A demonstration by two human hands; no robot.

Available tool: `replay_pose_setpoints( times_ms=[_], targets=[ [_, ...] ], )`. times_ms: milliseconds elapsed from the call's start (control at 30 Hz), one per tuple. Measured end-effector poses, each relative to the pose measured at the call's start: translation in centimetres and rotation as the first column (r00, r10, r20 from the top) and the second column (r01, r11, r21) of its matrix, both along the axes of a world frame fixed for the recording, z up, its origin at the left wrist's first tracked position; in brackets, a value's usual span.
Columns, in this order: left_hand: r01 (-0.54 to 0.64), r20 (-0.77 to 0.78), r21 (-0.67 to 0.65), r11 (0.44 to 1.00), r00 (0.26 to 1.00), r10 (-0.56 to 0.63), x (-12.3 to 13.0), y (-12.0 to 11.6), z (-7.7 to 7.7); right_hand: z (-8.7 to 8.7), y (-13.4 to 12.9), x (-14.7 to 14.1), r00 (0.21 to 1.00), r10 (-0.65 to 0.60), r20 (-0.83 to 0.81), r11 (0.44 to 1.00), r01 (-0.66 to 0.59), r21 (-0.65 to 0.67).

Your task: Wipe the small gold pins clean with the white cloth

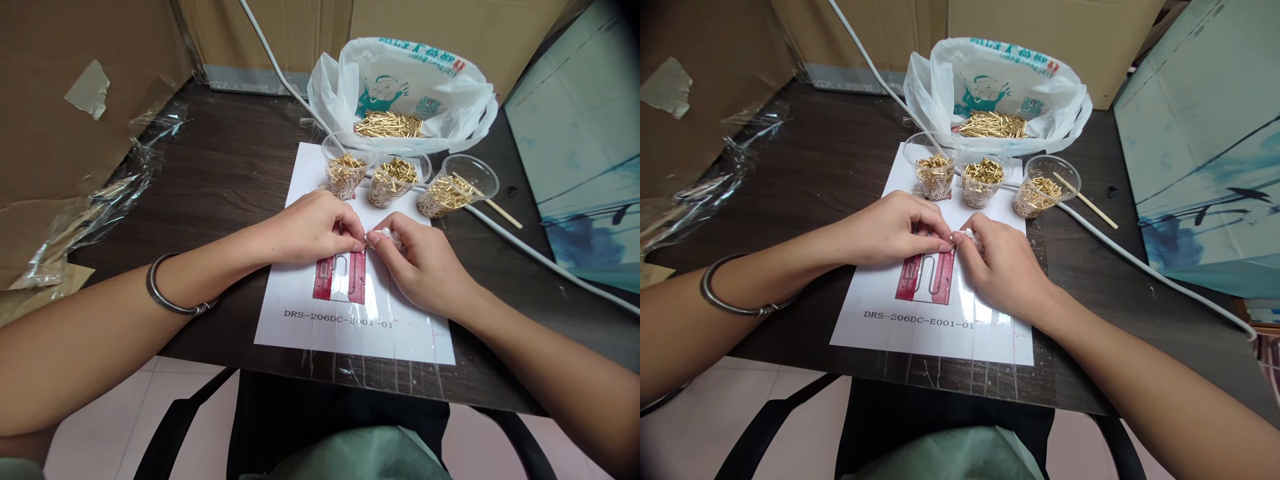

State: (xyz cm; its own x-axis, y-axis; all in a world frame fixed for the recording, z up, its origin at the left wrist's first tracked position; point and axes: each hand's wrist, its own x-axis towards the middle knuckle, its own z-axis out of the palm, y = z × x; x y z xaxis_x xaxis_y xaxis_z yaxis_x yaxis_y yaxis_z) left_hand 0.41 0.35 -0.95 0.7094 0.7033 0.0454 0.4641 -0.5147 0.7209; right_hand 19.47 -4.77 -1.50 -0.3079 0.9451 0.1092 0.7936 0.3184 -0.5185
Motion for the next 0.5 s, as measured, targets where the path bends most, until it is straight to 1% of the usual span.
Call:
replay_pose_setpoints(
  times_ms=[200,500],
  targets=[
    [-0.017,0.003,0.013,1.000,1.000,0.017,0.01,-0.03,-0.06,-0.02,0.08,0.09,1.000,0.016,-0.010,1.000,-0.016,0.004],
    [-0.022,0.016,0.038,0.999,1.000,0.021,0.20,0.03,-0.15,-0.08,0.27,0.18,0.997,0.071,0.023,0.997,-0.071,0.037]
  ],
)
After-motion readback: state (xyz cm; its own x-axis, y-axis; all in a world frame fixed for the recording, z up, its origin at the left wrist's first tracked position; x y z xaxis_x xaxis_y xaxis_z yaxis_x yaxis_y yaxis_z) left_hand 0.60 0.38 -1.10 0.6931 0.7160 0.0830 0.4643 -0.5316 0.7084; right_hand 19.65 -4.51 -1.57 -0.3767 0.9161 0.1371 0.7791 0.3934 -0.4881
